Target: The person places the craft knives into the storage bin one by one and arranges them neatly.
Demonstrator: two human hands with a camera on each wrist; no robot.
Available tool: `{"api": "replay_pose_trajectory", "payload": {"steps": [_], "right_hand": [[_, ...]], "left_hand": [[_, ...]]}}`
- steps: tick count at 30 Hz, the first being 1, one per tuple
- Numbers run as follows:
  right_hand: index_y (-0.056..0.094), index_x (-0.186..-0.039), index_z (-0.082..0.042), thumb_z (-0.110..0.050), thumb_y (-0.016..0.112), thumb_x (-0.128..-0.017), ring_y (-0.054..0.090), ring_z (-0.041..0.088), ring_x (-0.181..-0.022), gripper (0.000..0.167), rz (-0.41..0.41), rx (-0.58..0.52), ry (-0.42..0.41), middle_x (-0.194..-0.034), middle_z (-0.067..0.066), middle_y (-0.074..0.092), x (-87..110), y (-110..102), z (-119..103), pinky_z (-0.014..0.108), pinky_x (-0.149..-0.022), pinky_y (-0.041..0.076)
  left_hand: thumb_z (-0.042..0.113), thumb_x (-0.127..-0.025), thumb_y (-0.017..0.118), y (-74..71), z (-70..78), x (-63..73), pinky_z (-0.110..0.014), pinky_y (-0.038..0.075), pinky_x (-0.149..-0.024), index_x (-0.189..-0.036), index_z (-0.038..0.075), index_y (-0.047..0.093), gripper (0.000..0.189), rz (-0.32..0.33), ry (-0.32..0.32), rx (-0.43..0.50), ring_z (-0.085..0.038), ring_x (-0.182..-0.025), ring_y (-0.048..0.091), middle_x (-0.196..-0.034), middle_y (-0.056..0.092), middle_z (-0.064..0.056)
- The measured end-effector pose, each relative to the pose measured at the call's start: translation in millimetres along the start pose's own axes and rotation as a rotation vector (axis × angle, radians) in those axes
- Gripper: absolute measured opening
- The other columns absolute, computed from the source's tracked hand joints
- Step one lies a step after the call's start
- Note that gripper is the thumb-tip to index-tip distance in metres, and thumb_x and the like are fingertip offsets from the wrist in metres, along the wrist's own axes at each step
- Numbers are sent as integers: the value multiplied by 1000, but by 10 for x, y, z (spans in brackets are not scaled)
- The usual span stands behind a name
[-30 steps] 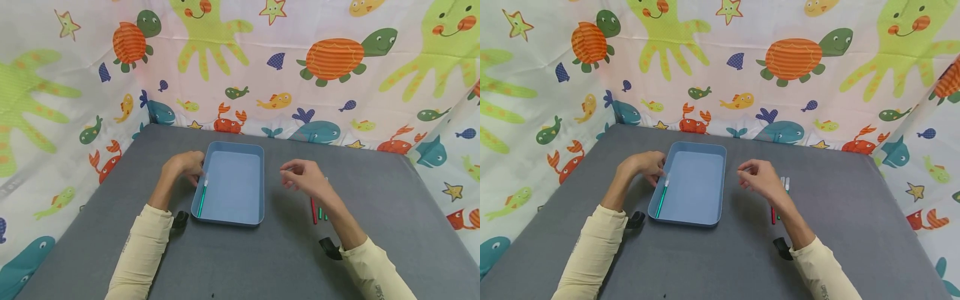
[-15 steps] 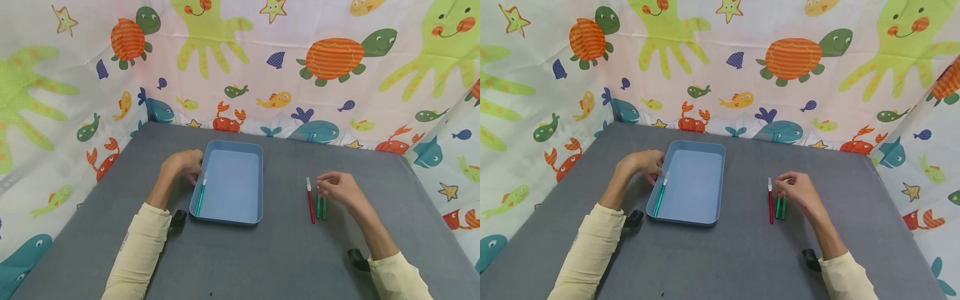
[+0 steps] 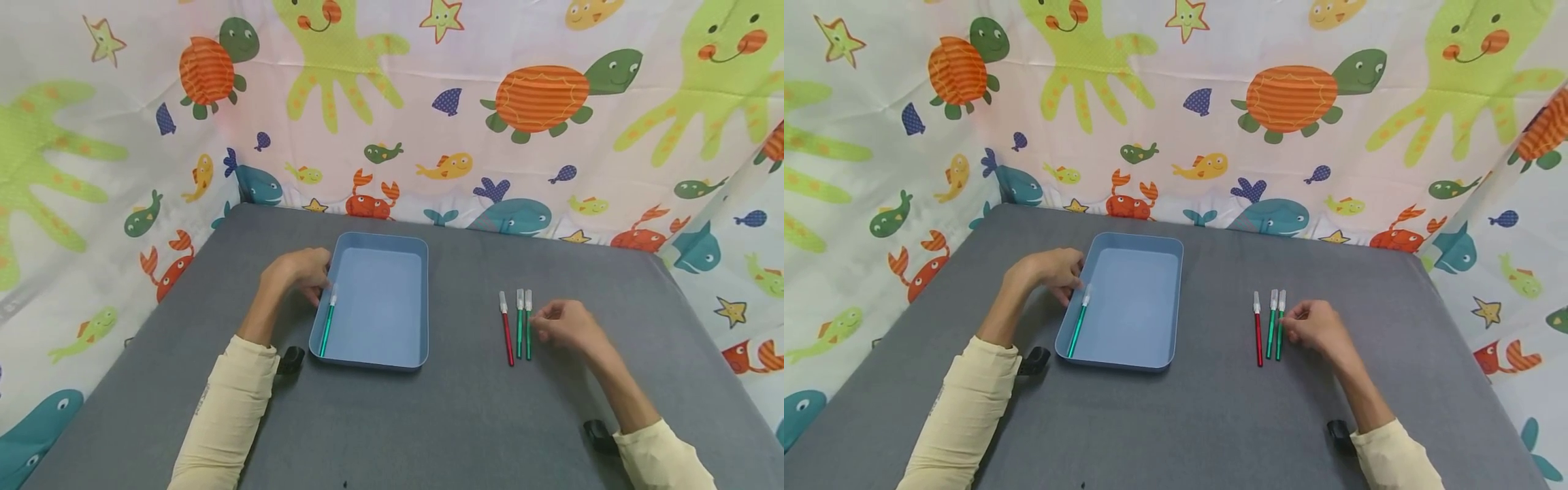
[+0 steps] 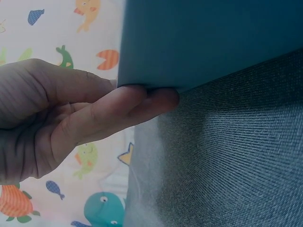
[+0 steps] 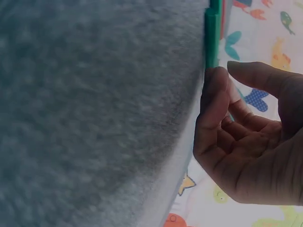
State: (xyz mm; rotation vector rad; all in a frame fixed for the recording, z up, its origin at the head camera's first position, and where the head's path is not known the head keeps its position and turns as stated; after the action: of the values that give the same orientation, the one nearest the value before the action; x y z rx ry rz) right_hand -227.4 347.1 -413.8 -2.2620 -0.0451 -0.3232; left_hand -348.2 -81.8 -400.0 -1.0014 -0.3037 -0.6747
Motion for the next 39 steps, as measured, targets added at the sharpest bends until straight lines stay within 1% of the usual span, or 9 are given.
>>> {"api": "replay_pose_trajectory", "payload": {"steps": [8, 14, 21, 27, 30, 33, 35, 39], "right_hand": [[66, -93, 2, -19, 71, -96, 59, 17, -72, 22, 12, 84, 55, -73, 4, 64, 13, 72, 22, 28, -60, 49], [70, -84, 0, -22, 71, -95, 58, 17, -69, 24, 15, 152, 73, -69, 2, 61, -19, 72, -3, 29, -58, 46], [73, -76, -2, -24, 70, -93, 58, 16, -64, 28, 15, 190, 114, -64, 0, 61, -64, 64, 35, 29, -55, 44], [69, -66, -7, -26, 69, -91, 54, 14, -61, 31, 11, 188, 156, -58, -3, 57, -73, 67, 96, 30, -53, 40], [69, -66, -7, -27, 68, -89, 54, 14, -61, 30, 25, 179, 181, -58, -3, 57, -51, 37, 111, 30, -53, 39], [72, -71, -4, -27, 67, -90, 57, 15, -63, 30, 49, 168, 193, -60, -1, 60, -19, -16, 111, 31, -54, 41], [74, -76, -3, -28, 66, -92, 57, 15, -65, 31, 59, 156, 189, -62, -1, 61, 0, -47, 96, 30, -54, 42], [73, -81, -1, -28, 64, -95, 53, 16, -64, 32, 71, 113, 164, -63, -1, 57, 25, -80, 49, 30, -54, 42]], "left_hand": [[5, -105, 60, 12, 6, 1, -33, 67, -74, -145, -9, 46, 45, 3, -14, -24, -21, -80, 76, -112, 68, -24], [5, -104, 60, 6, 7, -3, -32, 67, -73, -144, -8, 47, 44, 8, -16, -26, -21, -79, 76, -112, 68, -23], [5, -105, 60, 10, 10, 2, -32, 67, -73, -143, -8, 47, 43, 14, -11, -18, -22, -82, 76, -113, 68, -24], [5, -104, 60, 28, -2, -3, -33, 67, -73, -142, -8, 48, 42, 14, -8, -18, -22, -81, 76, -112, 68, -24], [5, -104, 61, 24, -3, -6, -33, 67, -73, -142, -8, 48, 42, 17, -12, -14, -22, -81, 76, -112, 68, -24], [5, -104, 62, 19, -1, 2, -33, 67, -73, -142, -8, 48, 43, 18, -19, -1, -22, -82, 76, -111, 68, -24], [5, -104, 61, 15, -3, 8, -33, 67, -72, -143, -8, 47, 43, 19, -19, -2, -22, -82, 76, -111, 68, -23], [5, -104, 61, 4, -5, 20, -33, 67, -73, -143, -9, 47, 44, 26, -11, -3, -22, -81, 76, -110, 68, -23]]}}
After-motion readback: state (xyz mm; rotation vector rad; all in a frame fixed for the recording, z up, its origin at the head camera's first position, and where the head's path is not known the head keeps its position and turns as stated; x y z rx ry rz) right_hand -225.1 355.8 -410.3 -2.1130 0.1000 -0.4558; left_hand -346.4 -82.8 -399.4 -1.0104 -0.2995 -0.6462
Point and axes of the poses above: each hand's wrist, its own x-axis away from the middle knuckle, its own y-axis out of the palm, z = x × y, the point moved 9 cm from there along -x, towards the middle knuckle
